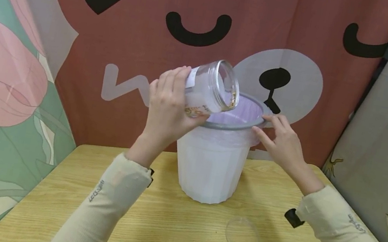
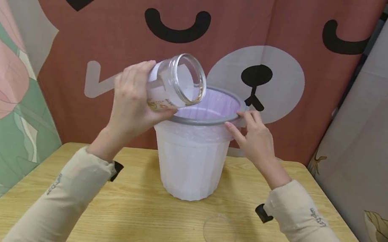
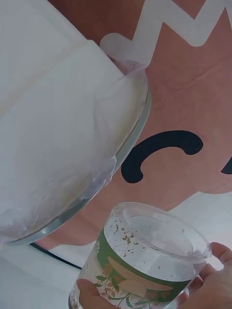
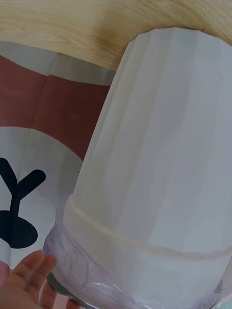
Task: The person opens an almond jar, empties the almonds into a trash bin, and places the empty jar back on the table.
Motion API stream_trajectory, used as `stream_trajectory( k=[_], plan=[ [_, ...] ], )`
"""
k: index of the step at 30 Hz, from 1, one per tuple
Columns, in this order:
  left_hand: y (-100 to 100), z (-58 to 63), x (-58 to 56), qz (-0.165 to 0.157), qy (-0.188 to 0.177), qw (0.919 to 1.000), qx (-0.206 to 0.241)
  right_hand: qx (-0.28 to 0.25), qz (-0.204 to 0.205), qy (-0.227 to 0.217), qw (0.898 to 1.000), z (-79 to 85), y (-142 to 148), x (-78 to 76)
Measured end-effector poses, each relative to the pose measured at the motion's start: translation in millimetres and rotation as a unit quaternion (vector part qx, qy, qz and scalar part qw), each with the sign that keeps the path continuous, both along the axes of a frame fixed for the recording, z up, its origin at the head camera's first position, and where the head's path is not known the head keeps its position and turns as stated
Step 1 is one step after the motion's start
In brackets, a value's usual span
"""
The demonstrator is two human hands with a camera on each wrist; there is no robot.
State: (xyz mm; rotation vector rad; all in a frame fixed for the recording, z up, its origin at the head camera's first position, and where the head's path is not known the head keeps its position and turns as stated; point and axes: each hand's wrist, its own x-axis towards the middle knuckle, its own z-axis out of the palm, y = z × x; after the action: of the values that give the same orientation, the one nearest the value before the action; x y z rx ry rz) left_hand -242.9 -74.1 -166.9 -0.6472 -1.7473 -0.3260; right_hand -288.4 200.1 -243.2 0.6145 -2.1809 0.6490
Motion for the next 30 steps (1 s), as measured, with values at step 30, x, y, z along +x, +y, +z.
stream_trajectory(
  k=[30],
  plan=[
    [7.4,-4.5,16.4,-0.123,-0.161,0.9728,0.112,0.002,-0.001,0.002,1.0,-0.8,1.5,-0.4]
  ],
)
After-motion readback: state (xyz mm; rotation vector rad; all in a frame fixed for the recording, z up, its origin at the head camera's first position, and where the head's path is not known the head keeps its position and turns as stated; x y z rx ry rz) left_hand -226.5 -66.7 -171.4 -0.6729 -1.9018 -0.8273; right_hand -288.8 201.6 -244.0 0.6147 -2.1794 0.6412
